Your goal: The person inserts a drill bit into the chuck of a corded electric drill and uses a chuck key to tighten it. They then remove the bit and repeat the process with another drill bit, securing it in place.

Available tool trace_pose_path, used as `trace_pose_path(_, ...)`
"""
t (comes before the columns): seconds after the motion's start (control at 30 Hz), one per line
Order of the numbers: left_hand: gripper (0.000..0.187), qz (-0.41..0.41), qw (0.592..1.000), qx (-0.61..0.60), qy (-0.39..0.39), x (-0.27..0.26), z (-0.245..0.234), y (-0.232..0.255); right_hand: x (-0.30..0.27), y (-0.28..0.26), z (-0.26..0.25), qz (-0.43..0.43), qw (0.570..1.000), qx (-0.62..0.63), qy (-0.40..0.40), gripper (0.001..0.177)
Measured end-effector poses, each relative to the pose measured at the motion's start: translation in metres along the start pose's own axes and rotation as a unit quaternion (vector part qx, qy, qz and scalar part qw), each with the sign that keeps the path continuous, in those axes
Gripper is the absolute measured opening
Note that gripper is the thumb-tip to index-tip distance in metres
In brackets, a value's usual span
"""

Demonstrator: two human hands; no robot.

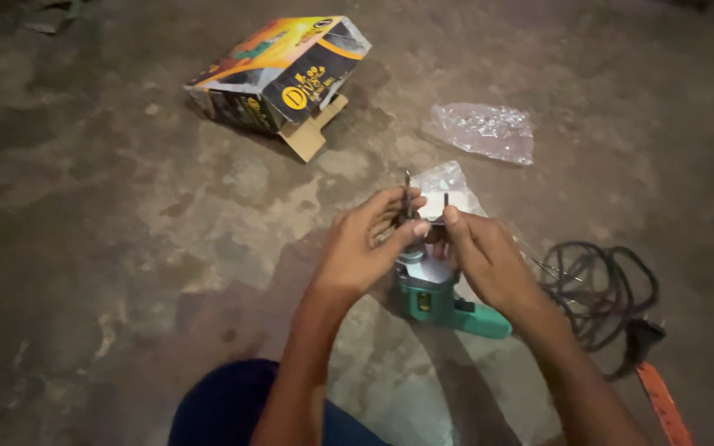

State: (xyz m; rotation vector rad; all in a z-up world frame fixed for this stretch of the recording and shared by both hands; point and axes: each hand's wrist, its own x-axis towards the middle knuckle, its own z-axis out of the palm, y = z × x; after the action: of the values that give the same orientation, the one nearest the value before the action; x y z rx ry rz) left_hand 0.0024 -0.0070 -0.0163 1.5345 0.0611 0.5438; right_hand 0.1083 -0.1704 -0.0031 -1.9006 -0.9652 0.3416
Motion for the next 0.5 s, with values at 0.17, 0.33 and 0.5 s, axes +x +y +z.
trace_pose_path(0.17, 0.038, -0.026, 0.992, 0.12, -0.006, -0.004, -0.003, 0.003, 0.004, 0.011, 0.008, 0.058, 0.996, 0.068, 0.002, 0.064)
trace_pose_path(0.33, 0.032, -0.02, 0.998, 0.062, -0.023, -0.006, -0.002, -0.003, 0.005, 0.016, 0.007, 0.116, 0.991, 0.073, 0.006, 0.067)
trace_pose_path(0.5, 0.03, -0.076, 0.995, 0.06, -0.029, -0.014, -0.002, 0.002, 0.007, 0.006, 0.006, 0.153, 0.986, 0.06, -0.007, 0.07)
